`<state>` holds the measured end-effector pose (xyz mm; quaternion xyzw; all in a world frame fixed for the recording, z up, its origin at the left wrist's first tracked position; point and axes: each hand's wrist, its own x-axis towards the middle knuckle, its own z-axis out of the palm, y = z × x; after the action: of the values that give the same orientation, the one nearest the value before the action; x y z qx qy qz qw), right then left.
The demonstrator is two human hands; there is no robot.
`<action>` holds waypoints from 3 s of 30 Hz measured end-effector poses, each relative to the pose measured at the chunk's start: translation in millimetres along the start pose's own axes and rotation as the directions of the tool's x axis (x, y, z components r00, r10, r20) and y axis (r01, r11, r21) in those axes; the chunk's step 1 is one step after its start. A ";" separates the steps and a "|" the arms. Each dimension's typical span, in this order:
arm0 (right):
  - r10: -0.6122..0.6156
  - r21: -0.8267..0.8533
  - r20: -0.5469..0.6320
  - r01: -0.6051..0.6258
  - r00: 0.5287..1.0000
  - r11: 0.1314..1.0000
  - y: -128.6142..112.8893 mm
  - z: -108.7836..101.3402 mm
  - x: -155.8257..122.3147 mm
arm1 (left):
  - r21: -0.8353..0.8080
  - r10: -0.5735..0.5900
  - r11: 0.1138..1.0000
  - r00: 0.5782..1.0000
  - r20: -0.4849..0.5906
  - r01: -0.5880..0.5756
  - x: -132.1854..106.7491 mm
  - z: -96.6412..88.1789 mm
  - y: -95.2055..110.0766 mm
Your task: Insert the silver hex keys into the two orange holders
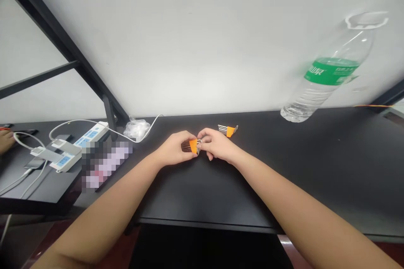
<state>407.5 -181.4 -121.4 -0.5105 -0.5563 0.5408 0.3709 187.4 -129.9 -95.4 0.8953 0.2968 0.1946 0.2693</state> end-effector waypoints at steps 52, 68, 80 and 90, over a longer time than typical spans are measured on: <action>0.006 0.006 0.032 -0.006 0.999 1.000 -5.9 7.1 -6.6 | -0.053 -0.039 0.998 0.999 0.010 0.040 -1.3 2.3 1.4; 0.027 -0.225 -0.056 -0.039 0.998 0.974 1.9 -13.8 -0.8 | 0.050 -0.059 0.997 0.998 0.006 0.059 1.5 -3.0 -5.4; -0.170 -0.657 -0.127 0.045 0.977 0.753 0.6 -28.5 -4.9 | 0.019 -0.115 0.993 0.993 0.000 0.115 0.0 -9.7 -8.6; -0.316 -0.847 0.021 0.184 0.949 0.498 -1.5 -33.1 -8.5 | -0.008 -0.104 0.995 0.995 -0.004 0.104 -0.5 -7.4 -6.7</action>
<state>440.9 -182.1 -114.1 -0.5747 -0.7878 0.1109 0.1917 180.5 -123.0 -93.7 0.8770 0.3430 0.1835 0.2819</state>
